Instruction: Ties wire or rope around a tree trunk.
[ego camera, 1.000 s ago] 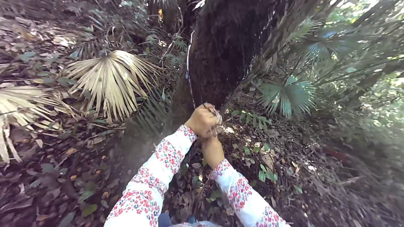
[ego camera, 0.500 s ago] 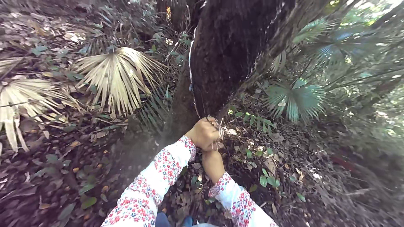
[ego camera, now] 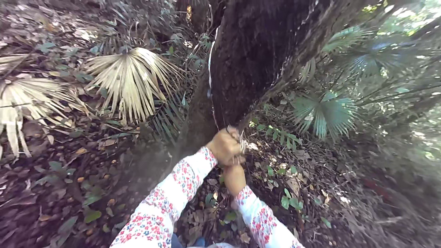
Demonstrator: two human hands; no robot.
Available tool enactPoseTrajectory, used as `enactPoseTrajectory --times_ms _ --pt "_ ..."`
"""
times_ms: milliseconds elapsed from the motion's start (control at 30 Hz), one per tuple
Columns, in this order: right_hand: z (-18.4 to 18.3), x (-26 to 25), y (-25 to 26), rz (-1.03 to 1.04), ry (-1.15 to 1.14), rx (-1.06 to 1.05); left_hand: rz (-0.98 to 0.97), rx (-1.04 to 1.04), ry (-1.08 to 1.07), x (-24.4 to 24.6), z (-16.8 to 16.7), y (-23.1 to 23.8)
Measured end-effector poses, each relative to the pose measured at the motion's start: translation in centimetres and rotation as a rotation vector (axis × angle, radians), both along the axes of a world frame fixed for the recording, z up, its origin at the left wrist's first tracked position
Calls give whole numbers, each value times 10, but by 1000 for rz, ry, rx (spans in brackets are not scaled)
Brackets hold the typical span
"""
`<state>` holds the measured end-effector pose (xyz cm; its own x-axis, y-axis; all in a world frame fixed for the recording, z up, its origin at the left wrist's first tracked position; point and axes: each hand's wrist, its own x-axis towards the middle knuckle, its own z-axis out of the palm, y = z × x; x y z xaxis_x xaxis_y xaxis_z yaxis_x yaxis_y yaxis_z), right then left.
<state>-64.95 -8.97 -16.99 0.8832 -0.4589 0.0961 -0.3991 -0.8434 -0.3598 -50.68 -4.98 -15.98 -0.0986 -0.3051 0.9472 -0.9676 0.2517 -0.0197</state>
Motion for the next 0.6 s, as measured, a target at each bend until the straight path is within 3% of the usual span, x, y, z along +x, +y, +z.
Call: enactPoseTrajectory --times_ms 200,600 --pt "6 11 -6 -13 58 5 83 -49 -65 10 0 -8" --pt "-16 24 -29 57 91 44 233 -34 -174 12 -24 -20"
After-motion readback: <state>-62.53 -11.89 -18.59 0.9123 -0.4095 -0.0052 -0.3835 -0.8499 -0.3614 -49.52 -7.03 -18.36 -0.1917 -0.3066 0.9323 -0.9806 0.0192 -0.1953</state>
